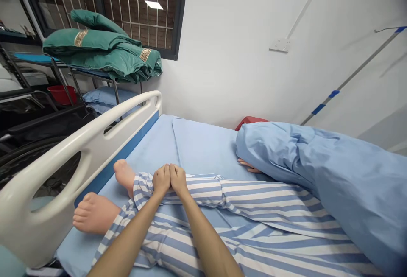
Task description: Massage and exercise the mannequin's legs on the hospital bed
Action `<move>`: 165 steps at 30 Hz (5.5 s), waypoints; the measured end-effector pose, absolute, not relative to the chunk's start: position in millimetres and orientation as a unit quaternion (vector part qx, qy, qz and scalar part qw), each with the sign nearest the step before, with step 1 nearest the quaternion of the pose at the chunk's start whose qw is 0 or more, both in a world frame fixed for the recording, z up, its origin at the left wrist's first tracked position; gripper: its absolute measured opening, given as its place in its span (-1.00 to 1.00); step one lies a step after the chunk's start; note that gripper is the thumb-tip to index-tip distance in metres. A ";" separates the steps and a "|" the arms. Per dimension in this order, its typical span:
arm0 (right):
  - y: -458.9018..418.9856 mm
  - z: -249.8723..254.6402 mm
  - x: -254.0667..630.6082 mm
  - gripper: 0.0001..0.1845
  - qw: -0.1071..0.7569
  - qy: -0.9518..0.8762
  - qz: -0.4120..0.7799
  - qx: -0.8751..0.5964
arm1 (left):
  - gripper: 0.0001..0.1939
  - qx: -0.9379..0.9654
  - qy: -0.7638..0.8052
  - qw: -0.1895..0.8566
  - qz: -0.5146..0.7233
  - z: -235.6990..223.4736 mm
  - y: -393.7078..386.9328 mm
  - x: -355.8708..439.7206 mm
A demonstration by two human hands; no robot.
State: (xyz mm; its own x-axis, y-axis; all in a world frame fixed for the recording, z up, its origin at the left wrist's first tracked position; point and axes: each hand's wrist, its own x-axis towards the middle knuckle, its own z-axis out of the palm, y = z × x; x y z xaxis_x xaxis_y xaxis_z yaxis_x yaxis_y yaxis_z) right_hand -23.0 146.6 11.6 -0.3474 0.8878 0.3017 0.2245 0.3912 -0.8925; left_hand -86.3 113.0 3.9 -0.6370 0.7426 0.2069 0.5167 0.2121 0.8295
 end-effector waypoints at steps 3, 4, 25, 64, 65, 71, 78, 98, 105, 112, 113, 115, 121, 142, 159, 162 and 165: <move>148.7 10.2 -17.5 -0.60 0.431 -0.701 0.423 -0.379 | -0.65 0.407 0.754 0.150 0.493 14.1 119.1 -83.4; 150.3 10.3 -15.4 -0.59 0.439 -0.688 0.438 -0.378 | -0.64 0.401 0.746 0.158 0.508 18.2 121.9 -81.1; 164.6 24.4 33.8 -0.54 0.412 -0.743 0.321 -0.420 | -0.62 0.442 0.775 0.106 0.439 12.2 128.5 -59.6; 216.1 26.9 118.0 -0.61 0.486 -0.631 0.436 -0.420 | -0.63 0.499 0.731 0.133 0.446 19.7 168.8 50.2; 214.3 26.1 121.9 -0.60 0.476 -0.659 0.408 -0.415 | -0.63 0.500 0.733 0.130 0.442 20.0 168.9 49.6; 206.0 14.6 131.0 -0.53 0.479 -0.676 0.343 -0.443 | -0.66 0.470 0.731 0.171 0.464 34.5 182.8 57.8; 218.8 23.1 146.5 -0.64 0.482 -0.656 0.368 -0.450 | -0.67 0.448 0.708 0.183 0.514 34.8 194.3 86.3; 251.6 30.0 203.6 -0.63 0.580 -0.505 0.466 -0.437 | -0.67 0.448 0.701 0.197 0.519 37.1 222.0 156.5; 249.4 48.0 236.7 -0.57 0.472 -0.702 0.280 -0.454 | -0.64 0.496 0.706 0.161 0.480 25.6 218.6 157.0; 255.7 37.6 260.0 -0.58 0.528 -0.633 0.378 -0.421 | -0.69 0.466 0.673 0.231 0.526 46.0 234.6 184.4; 257.7 36.7 261.4 -0.59 0.545 -0.610 0.402 -0.411 | -0.69 0.455 0.660 0.242 0.546 48.4 237.9 191.0; 261.6 35.5 263.8 -0.61 0.579 -0.560 0.436 -0.401 | -0.70 0.440 0.655 0.250 0.562 50.1 242.7 203.4; 268.1 40.3 270.0 -0.63 0.579 -0.542 0.423 -0.439 | -0.66 0.476 0.679 0.191 0.526 40.3 242.4 214.7; 287.6 37.6 321.0 -0.61 0.629 -0.495 0.400 -0.447 | -0.70 0.498 0.643 0.221 0.537 44.8 261.7 269.7; 283.9 53.8 367.1 -0.57 0.572 -0.617 0.277 -0.464 | -0.66 0.496 0.661 0.254 0.502 47.2 268.8 302.4; 286.5 61.7 379.6 -0.58 0.566 -0.651 0.139 -0.487 | -0.67 0.522 0.664 0.240 0.478 50.3 260.5 303.5; 297.8 53.2 397.3 -0.55 0.563 -0.640 0.126 -0.508 | -0.69 0.529 0.667 0.233 0.470 52.8 256.7 304.0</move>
